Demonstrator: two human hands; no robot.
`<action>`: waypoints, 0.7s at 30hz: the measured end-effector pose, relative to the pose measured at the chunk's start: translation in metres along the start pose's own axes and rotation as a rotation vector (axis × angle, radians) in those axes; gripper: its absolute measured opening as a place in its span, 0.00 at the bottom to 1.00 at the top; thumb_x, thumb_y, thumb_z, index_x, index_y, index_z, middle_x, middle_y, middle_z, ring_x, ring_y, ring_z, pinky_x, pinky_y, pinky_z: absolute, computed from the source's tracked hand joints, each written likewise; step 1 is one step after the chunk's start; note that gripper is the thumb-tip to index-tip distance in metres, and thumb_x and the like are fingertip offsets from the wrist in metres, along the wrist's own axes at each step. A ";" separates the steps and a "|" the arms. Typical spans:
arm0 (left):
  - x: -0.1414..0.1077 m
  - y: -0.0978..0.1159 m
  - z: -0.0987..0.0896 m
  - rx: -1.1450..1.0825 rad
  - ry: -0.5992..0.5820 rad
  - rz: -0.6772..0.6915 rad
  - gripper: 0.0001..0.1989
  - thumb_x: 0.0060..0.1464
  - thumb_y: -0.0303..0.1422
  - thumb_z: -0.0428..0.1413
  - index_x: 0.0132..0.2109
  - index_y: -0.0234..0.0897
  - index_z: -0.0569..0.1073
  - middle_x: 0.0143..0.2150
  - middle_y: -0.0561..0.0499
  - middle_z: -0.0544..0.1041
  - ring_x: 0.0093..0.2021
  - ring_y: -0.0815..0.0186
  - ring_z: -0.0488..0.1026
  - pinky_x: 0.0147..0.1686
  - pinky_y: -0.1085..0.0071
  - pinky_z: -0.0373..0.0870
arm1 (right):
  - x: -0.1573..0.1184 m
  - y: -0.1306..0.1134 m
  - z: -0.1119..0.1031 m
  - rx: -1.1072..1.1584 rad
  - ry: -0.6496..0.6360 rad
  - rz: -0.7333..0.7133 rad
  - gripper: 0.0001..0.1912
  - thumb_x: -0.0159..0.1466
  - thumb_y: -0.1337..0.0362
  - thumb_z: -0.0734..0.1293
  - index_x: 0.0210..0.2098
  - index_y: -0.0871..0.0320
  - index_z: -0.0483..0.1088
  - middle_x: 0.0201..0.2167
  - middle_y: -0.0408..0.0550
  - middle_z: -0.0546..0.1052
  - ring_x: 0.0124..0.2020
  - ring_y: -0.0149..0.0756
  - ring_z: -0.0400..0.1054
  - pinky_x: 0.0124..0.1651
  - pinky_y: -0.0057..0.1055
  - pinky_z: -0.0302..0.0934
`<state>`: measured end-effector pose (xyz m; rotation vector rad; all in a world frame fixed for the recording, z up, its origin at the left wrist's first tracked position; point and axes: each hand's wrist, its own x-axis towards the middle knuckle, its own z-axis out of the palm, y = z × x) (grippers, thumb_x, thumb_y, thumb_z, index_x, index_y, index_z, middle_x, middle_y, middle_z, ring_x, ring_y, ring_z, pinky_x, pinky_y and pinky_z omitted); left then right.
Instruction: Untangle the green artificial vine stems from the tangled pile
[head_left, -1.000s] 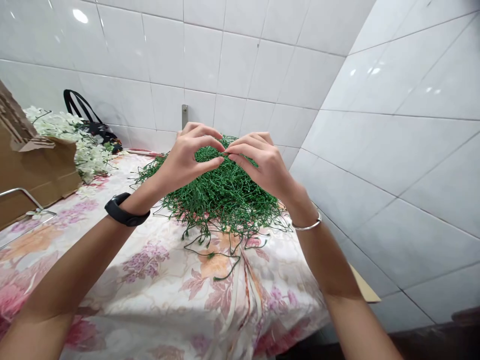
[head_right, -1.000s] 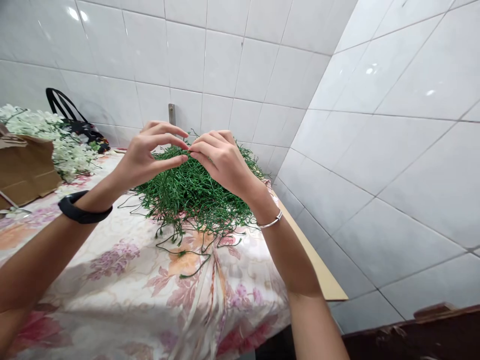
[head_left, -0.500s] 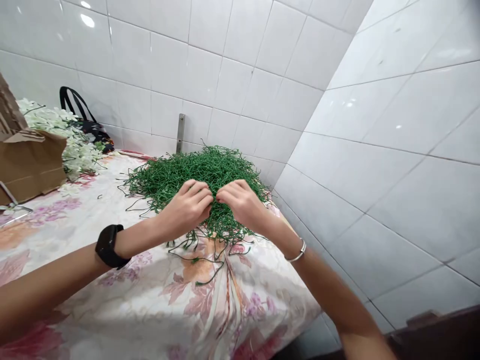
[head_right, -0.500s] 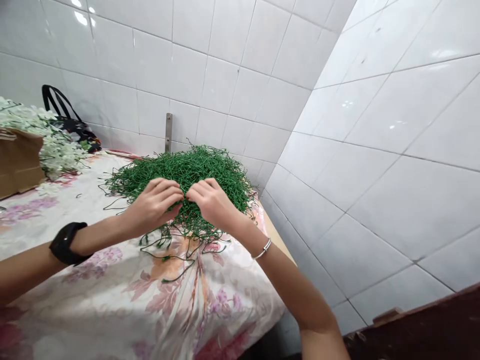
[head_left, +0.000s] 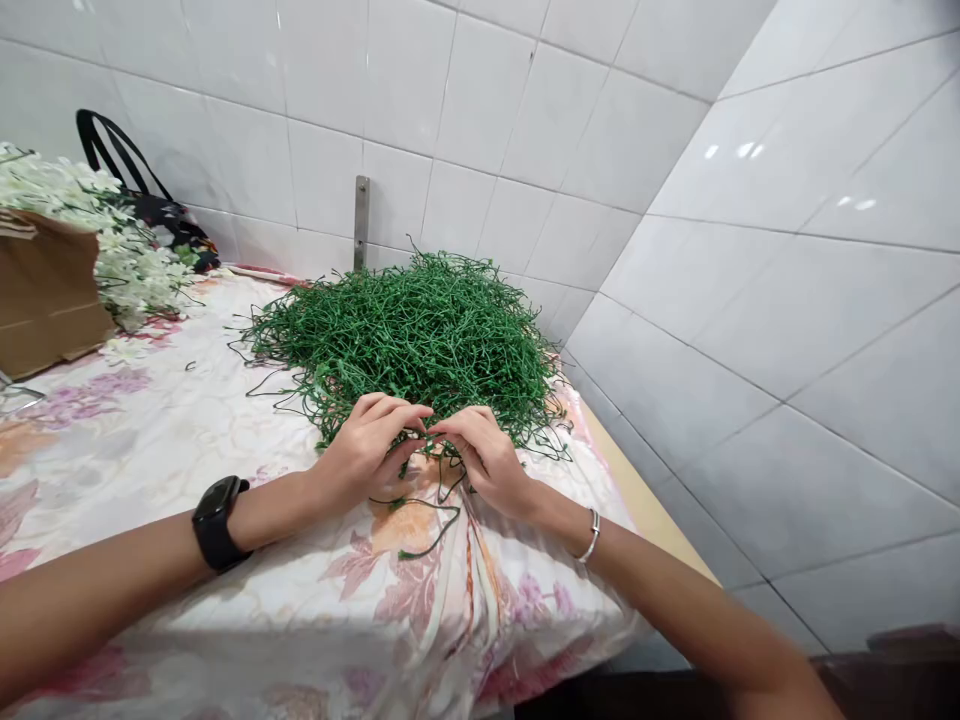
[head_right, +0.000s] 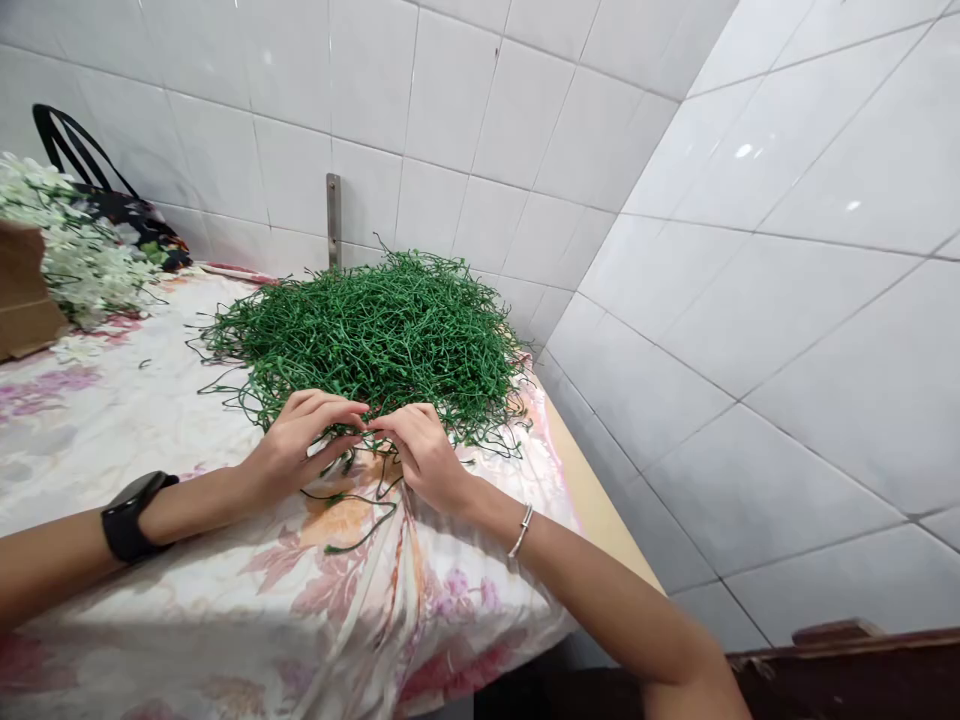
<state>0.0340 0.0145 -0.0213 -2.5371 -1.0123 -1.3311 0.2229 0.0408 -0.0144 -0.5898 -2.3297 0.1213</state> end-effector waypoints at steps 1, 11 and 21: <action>-0.001 0.000 0.001 0.000 -0.010 0.006 0.13 0.54 0.28 0.47 0.48 0.39 0.63 0.36 0.48 0.74 0.40 0.62 0.69 0.42 0.61 0.62 | 0.000 -0.001 0.000 0.004 -0.001 0.004 0.10 0.62 0.71 0.54 0.38 0.55 0.63 0.32 0.46 0.73 0.34 0.33 0.65 0.42 0.34 0.55; -0.007 0.002 0.004 -0.039 -0.061 0.009 0.26 0.56 0.25 0.45 0.59 0.41 0.47 0.41 0.49 0.72 0.44 0.64 0.65 0.47 0.64 0.58 | 0.002 -0.003 0.000 0.075 -0.057 -0.040 0.11 0.60 0.75 0.52 0.36 0.57 0.61 0.36 0.50 0.69 0.40 0.35 0.62 0.43 0.36 0.58; -0.006 0.003 -0.001 -0.224 -0.237 -0.014 0.26 0.56 0.33 0.47 0.58 0.38 0.47 0.38 0.48 0.71 0.41 0.63 0.65 0.45 0.65 0.56 | -0.001 -0.008 -0.001 0.166 -0.155 -0.045 0.07 0.61 0.72 0.52 0.33 0.58 0.59 0.29 0.48 0.66 0.34 0.32 0.59 0.37 0.32 0.58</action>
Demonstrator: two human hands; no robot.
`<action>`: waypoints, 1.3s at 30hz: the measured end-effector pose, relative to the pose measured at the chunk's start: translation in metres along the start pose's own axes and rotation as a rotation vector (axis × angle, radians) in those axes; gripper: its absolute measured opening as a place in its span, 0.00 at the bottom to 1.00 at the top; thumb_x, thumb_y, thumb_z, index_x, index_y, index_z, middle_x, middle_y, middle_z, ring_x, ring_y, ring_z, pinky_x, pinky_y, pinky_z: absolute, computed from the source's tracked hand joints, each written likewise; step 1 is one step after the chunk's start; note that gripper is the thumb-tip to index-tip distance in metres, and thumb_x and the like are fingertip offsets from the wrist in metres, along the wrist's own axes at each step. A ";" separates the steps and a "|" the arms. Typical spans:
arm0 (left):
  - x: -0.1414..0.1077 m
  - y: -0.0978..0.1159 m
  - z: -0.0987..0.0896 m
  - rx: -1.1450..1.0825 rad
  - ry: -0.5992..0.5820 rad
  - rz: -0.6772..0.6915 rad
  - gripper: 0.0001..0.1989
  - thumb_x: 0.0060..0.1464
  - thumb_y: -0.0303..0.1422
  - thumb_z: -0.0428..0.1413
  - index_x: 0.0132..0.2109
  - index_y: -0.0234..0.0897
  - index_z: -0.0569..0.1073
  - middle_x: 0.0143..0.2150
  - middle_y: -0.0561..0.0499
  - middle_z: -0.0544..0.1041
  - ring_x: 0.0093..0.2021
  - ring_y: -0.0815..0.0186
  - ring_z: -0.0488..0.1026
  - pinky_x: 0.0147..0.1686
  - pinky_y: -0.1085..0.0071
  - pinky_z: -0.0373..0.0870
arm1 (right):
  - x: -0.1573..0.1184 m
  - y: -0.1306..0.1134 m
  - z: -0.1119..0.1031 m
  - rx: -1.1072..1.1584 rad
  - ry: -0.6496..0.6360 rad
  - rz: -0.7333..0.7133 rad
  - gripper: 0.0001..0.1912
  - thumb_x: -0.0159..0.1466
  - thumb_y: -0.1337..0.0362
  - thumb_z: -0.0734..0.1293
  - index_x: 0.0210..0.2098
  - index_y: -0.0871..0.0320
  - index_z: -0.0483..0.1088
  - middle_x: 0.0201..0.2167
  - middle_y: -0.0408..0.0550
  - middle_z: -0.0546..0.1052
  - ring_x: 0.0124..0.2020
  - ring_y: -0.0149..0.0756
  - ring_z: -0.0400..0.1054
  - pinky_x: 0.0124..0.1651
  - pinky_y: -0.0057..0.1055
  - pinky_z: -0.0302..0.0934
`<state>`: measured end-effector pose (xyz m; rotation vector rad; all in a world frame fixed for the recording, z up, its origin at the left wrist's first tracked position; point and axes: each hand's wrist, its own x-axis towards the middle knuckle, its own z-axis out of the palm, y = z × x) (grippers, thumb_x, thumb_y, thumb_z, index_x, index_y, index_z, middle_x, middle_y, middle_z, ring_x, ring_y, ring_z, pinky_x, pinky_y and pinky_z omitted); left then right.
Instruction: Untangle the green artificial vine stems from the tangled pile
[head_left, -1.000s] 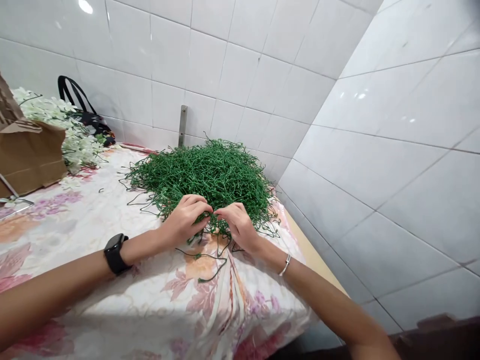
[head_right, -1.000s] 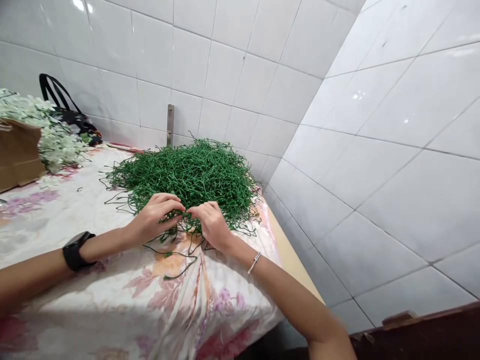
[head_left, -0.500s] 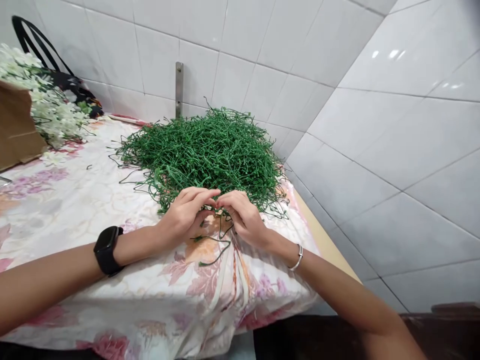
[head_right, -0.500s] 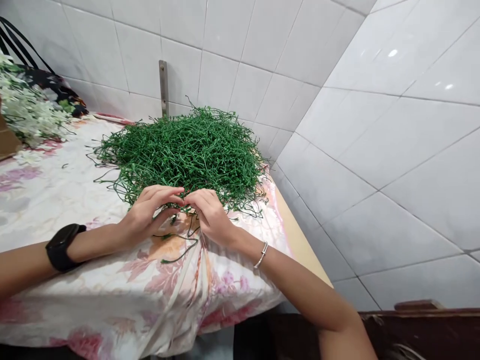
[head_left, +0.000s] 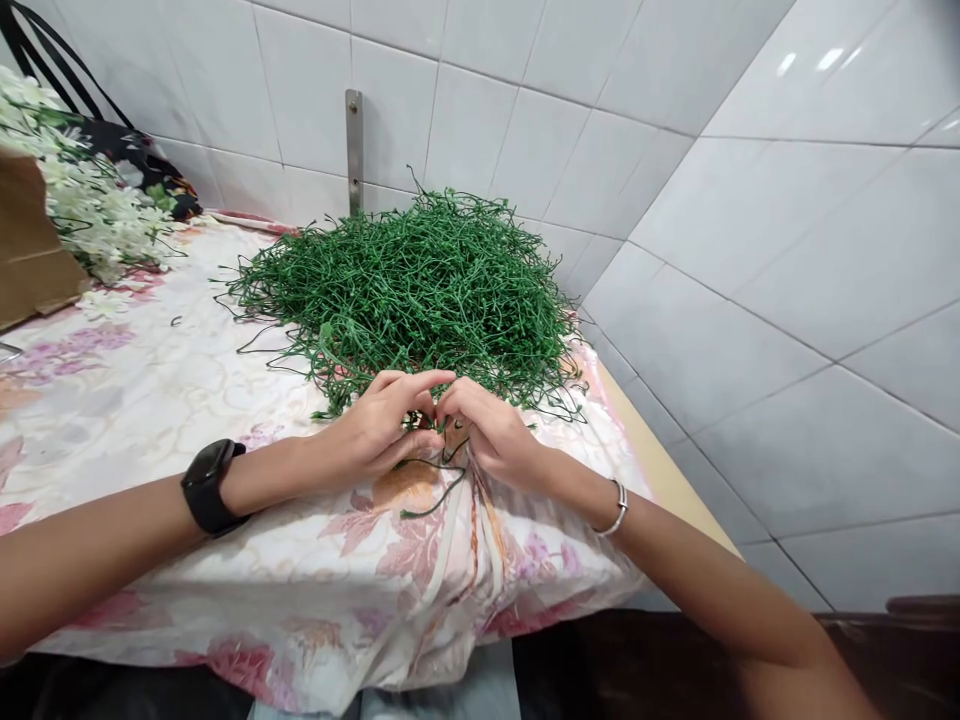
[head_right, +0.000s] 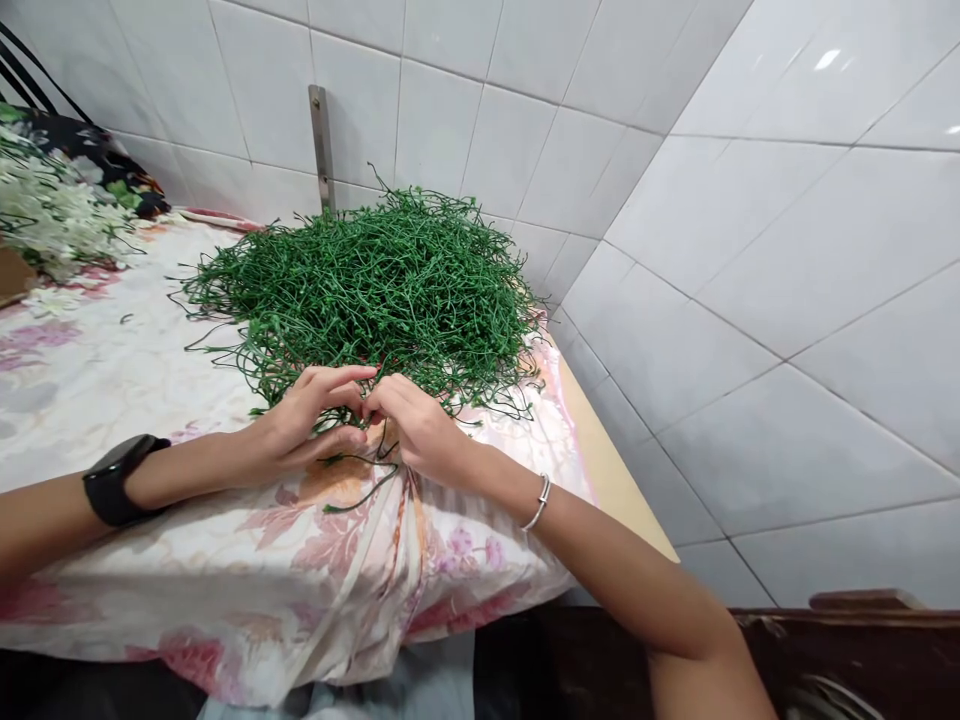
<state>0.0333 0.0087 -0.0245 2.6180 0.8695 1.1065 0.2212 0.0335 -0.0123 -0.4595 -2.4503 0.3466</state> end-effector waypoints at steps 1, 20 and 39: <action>0.001 0.001 -0.001 -0.019 0.005 -0.015 0.26 0.56 0.34 0.48 0.58 0.37 0.47 0.38 0.48 0.71 0.40 0.63 0.65 0.45 0.65 0.56 | 0.000 -0.001 0.000 0.035 -0.007 0.022 0.07 0.61 0.72 0.52 0.33 0.59 0.59 0.29 0.47 0.65 0.32 0.31 0.59 0.36 0.30 0.58; 0.007 0.001 -0.007 0.119 -0.093 -0.094 0.07 0.57 0.33 0.47 0.41 0.34 0.64 0.35 0.51 0.70 0.36 0.68 0.64 0.40 0.70 0.54 | 0.003 -0.001 -0.012 0.240 -0.057 0.271 0.05 0.59 0.69 0.58 0.33 0.62 0.65 0.27 0.44 0.66 0.27 0.25 0.59 0.29 0.24 0.54; 0.003 -0.002 -0.009 0.001 -0.240 0.060 0.14 0.59 0.29 0.41 0.44 0.32 0.69 0.28 0.50 0.67 0.32 0.67 0.60 0.36 0.69 0.53 | 0.006 -0.014 -0.009 0.749 0.100 0.645 0.22 0.62 0.55 0.54 0.16 0.60 0.60 0.15 0.39 0.57 0.19 0.24 0.50 0.25 0.26 0.47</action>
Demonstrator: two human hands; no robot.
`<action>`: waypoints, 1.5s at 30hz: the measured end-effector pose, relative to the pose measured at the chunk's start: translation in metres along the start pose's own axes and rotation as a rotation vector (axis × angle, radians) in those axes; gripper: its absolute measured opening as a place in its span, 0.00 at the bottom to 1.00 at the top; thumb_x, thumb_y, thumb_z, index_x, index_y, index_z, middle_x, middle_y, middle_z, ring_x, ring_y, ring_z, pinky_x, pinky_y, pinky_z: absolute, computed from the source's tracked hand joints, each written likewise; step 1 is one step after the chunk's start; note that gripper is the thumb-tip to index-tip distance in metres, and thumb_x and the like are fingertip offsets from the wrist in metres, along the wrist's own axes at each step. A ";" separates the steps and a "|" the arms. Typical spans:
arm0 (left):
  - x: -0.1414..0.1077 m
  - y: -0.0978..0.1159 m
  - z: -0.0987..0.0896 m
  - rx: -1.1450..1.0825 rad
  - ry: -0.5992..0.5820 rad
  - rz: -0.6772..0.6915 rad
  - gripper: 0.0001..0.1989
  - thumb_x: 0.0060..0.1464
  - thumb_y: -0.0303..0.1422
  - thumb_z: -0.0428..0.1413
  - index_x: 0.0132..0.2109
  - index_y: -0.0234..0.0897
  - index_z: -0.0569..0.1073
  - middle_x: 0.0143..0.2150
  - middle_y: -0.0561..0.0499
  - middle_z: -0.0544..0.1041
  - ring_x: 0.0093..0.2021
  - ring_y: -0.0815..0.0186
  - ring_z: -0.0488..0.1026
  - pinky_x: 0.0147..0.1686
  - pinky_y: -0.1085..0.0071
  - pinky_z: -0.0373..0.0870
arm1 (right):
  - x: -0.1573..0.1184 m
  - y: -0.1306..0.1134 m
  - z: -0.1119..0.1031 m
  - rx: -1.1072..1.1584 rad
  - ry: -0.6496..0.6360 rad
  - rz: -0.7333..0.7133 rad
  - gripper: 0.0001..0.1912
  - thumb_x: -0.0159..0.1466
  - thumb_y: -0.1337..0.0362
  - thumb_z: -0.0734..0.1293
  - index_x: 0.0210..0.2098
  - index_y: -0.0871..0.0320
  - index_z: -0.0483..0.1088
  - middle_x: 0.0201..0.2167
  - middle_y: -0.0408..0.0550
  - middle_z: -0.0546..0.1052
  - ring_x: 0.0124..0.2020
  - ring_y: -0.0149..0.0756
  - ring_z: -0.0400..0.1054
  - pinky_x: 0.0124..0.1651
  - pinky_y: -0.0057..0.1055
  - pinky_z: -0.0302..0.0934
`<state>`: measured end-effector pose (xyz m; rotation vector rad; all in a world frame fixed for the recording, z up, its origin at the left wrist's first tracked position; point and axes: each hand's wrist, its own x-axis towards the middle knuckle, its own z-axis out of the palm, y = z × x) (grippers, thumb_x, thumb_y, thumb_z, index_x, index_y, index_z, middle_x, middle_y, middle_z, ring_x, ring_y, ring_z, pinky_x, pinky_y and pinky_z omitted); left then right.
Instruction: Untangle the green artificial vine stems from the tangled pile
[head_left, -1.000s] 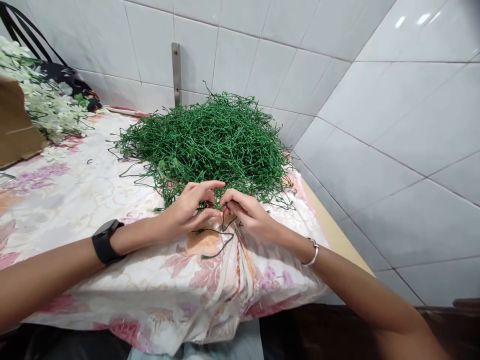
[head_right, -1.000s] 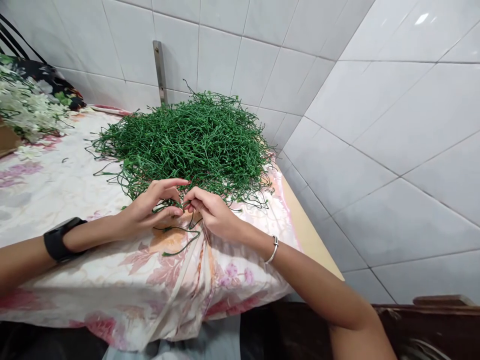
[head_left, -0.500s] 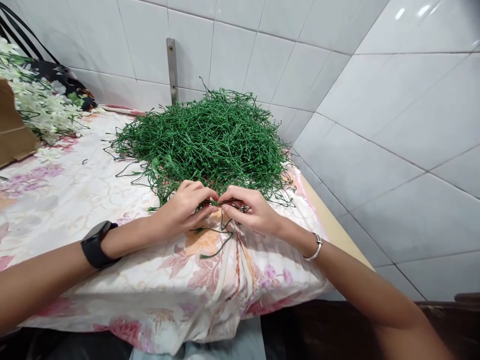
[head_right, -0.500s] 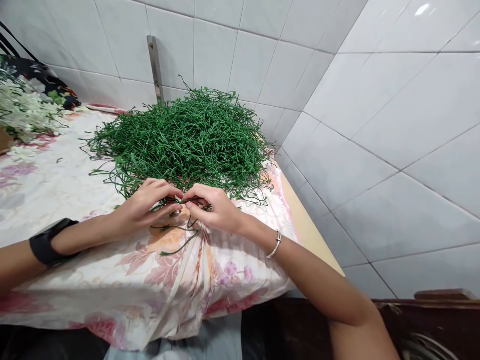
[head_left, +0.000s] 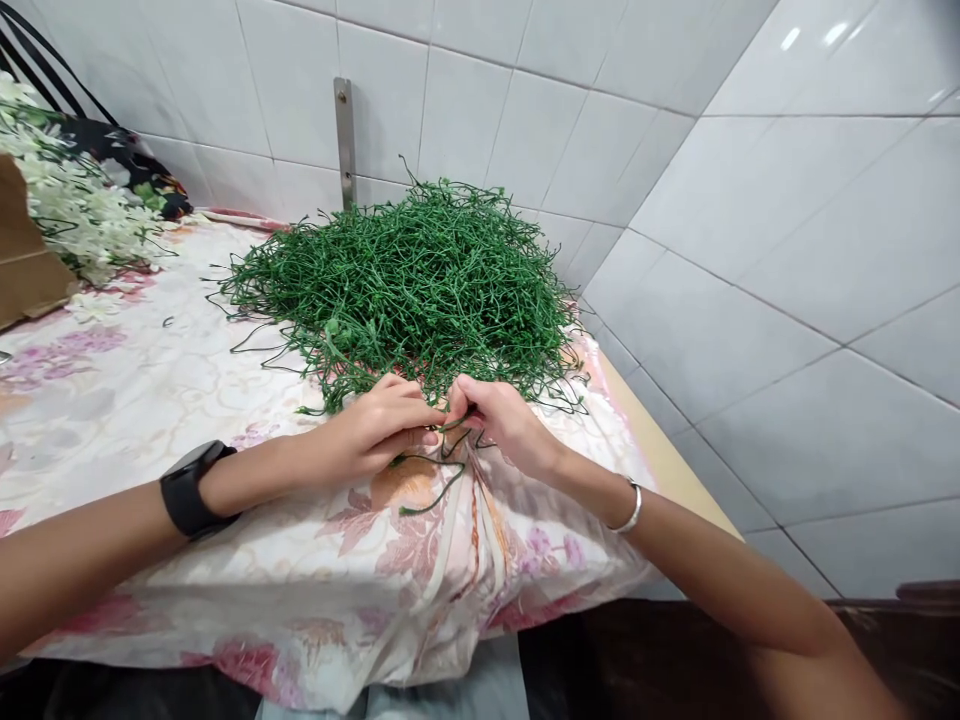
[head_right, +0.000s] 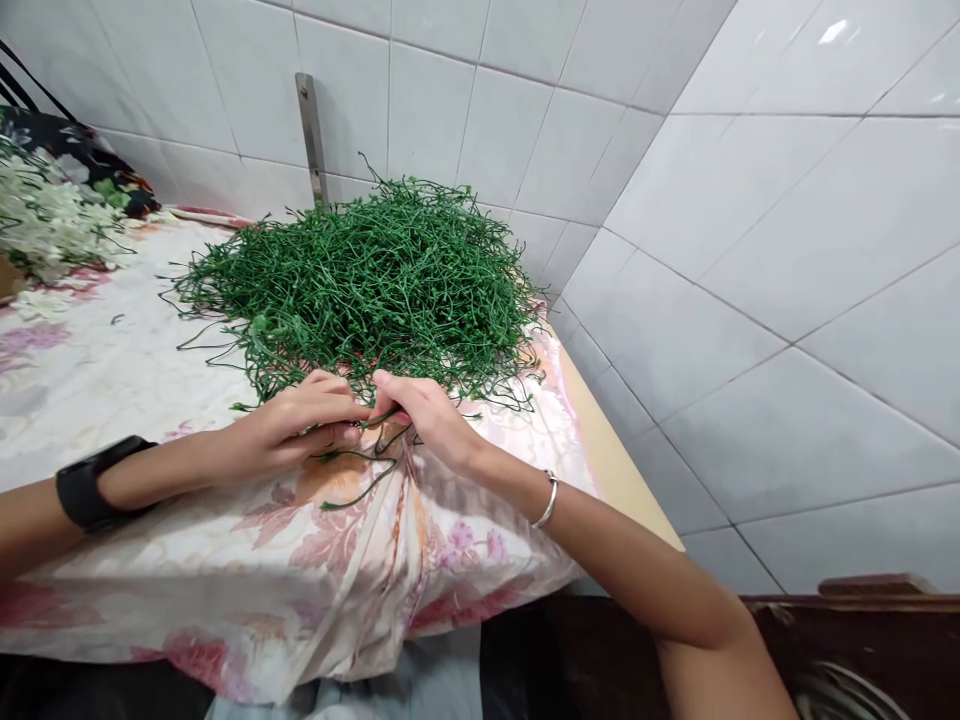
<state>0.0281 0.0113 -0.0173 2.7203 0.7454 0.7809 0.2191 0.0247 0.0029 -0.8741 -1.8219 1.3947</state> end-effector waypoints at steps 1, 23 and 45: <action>-0.002 -0.004 -0.002 -0.009 -0.033 -0.002 0.14 0.59 0.30 0.42 0.44 0.33 0.69 0.28 0.50 0.68 0.32 0.67 0.60 0.36 0.69 0.54 | 0.000 -0.004 -0.006 0.057 0.025 -0.021 0.24 0.62 0.54 0.54 0.13 0.59 0.56 0.13 0.38 0.53 0.18 0.24 0.48 0.24 0.27 0.47; -0.004 -0.011 -0.010 -0.083 0.296 -0.160 0.22 0.52 0.31 0.53 0.54 0.38 0.59 0.38 0.50 0.73 0.43 0.67 0.65 0.44 0.69 0.62 | 0.010 0.001 -0.034 -1.014 0.108 -0.463 0.25 0.60 0.59 0.58 0.56 0.54 0.50 0.58 0.48 0.56 0.60 0.38 0.45 0.60 0.44 0.36; -0.006 -0.005 -0.016 -0.076 0.620 -0.093 0.23 0.51 0.23 0.51 0.53 0.38 0.57 0.45 0.47 0.68 0.48 0.63 0.65 0.49 0.62 0.63 | 0.017 -0.040 0.032 -0.963 0.490 -0.631 0.06 0.59 0.67 0.59 0.37 0.54 0.63 0.39 0.44 0.72 0.44 0.36 0.63 0.52 0.39 0.42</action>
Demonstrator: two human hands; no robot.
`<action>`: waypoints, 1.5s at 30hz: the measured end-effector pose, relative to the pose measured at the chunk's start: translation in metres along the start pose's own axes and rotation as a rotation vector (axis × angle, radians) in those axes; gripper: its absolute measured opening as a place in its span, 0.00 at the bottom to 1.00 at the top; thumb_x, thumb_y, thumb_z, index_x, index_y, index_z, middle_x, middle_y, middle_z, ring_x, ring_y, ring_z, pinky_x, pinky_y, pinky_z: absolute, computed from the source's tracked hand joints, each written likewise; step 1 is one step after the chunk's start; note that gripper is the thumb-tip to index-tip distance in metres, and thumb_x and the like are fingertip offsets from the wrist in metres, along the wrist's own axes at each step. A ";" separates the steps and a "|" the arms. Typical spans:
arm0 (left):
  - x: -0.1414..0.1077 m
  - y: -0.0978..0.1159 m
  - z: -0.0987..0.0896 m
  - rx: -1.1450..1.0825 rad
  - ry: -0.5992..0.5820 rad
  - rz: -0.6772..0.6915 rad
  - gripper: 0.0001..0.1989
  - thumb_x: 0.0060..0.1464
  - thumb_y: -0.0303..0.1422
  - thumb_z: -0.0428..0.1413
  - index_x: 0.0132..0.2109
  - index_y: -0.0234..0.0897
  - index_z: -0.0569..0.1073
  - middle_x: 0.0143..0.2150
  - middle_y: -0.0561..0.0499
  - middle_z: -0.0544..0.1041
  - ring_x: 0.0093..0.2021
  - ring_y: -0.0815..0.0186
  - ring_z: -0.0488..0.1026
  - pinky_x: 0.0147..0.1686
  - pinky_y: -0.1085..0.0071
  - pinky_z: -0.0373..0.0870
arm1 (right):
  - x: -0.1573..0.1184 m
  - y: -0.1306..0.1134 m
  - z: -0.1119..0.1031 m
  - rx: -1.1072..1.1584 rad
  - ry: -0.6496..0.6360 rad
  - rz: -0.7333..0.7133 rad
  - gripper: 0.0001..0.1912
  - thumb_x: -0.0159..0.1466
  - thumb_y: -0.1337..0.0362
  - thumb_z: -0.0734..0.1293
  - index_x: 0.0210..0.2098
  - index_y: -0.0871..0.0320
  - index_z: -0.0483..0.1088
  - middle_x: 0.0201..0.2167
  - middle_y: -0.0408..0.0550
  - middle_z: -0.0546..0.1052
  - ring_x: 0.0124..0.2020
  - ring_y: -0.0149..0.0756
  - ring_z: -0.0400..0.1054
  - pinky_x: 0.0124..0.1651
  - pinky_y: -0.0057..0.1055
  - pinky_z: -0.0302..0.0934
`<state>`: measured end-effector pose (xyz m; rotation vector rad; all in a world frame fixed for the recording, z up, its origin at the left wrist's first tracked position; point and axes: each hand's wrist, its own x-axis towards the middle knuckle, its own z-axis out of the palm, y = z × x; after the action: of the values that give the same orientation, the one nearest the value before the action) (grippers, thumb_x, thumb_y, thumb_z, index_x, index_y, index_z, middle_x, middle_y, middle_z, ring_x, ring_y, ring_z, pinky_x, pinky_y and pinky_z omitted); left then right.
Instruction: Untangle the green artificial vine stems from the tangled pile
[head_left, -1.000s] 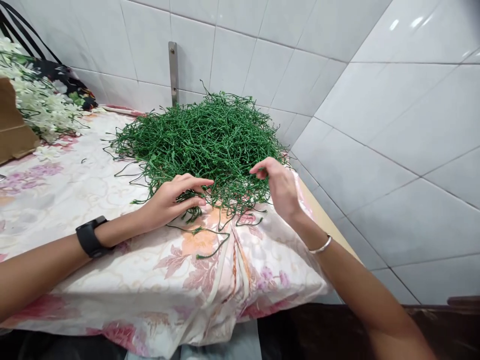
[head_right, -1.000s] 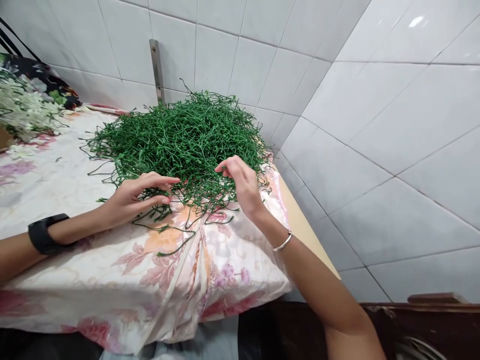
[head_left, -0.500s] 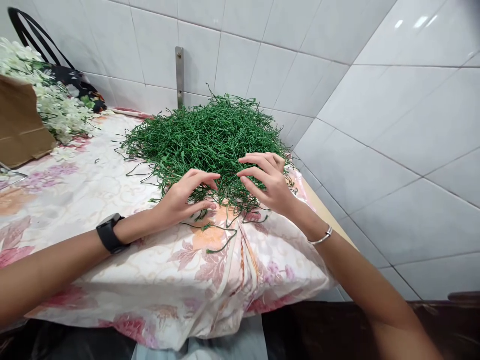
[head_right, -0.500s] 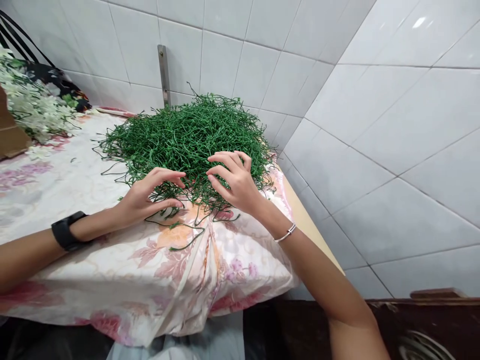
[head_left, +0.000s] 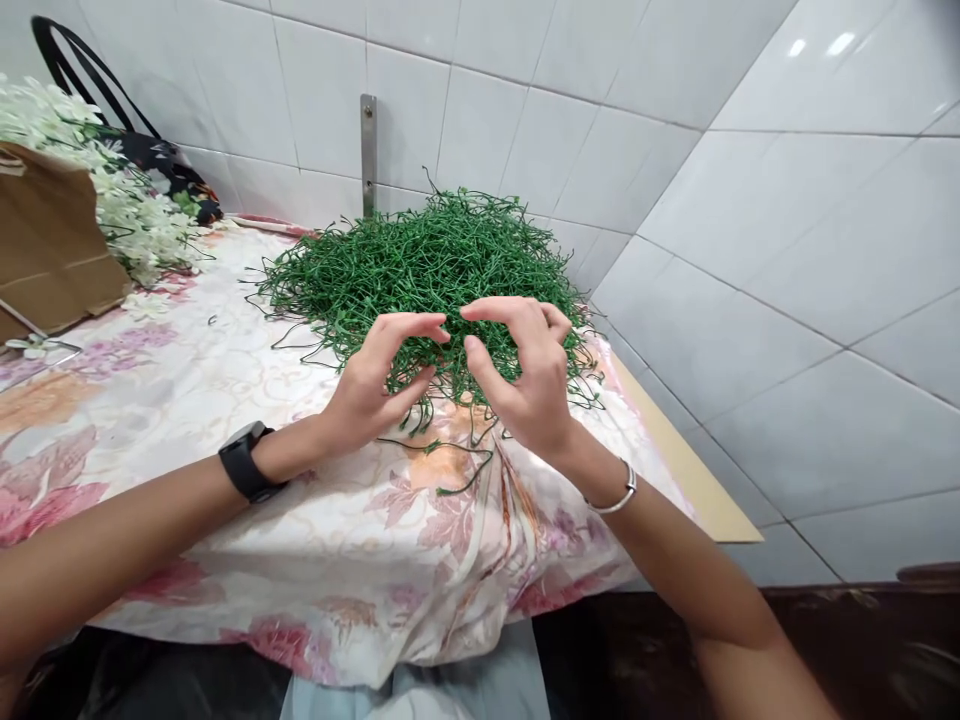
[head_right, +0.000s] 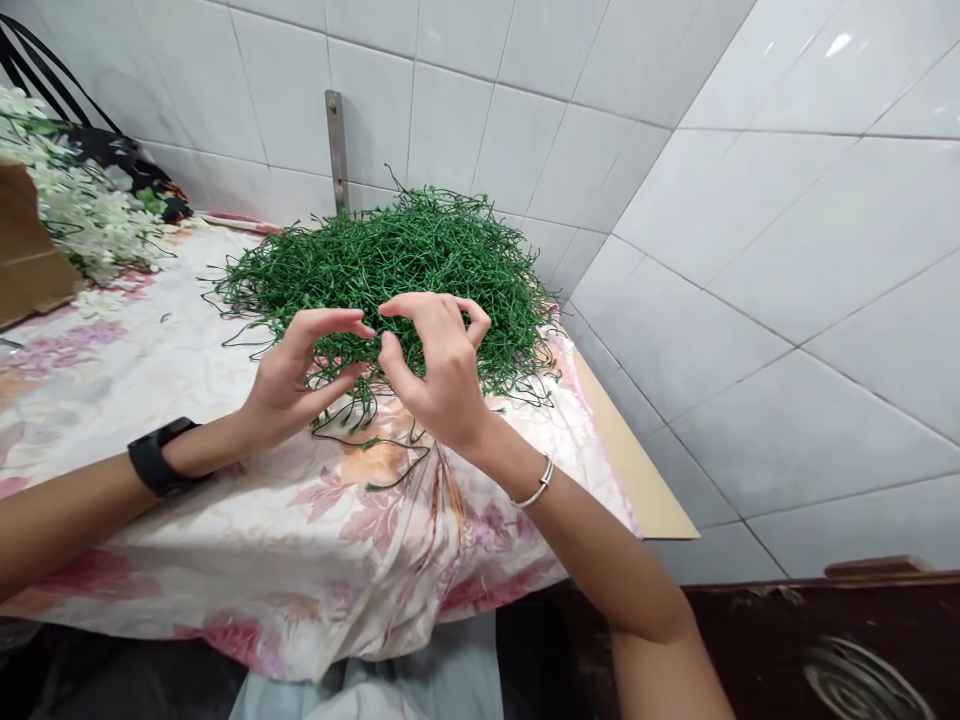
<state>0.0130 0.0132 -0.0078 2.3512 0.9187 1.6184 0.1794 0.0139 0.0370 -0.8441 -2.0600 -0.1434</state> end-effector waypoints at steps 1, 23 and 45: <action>0.000 0.000 0.000 -0.012 0.019 -0.014 0.23 0.51 0.23 0.51 0.53 0.39 0.57 0.45 0.47 0.68 0.49 0.63 0.65 0.50 0.61 0.63 | -0.002 0.001 0.003 0.031 0.009 0.019 0.07 0.59 0.67 0.59 0.38 0.54 0.63 0.40 0.44 0.72 0.43 0.36 0.64 0.50 0.38 0.43; 0.006 0.006 -0.005 0.270 -0.036 0.134 0.04 0.50 0.28 0.53 0.35 0.35 0.67 0.40 0.47 0.71 0.44 0.63 0.64 0.46 0.64 0.61 | -0.016 0.028 0.011 0.514 -0.203 -0.006 0.01 0.58 0.67 0.63 0.30 0.57 0.65 0.39 0.47 0.71 0.44 0.33 0.64 0.47 0.37 0.59; -0.005 0.003 0.010 0.305 -0.090 0.102 0.03 0.51 0.28 0.50 0.35 0.35 0.65 0.31 0.50 0.71 0.33 0.65 0.67 0.36 0.68 0.62 | -0.029 0.049 0.023 0.123 -0.135 -0.414 0.02 0.59 0.68 0.62 0.30 0.61 0.62 0.32 0.47 0.71 0.36 0.30 0.62 0.40 0.31 0.60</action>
<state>0.0226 0.0100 -0.0146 2.6889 1.1132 1.4818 0.2052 0.0455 -0.0094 -0.3520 -2.3241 -0.1871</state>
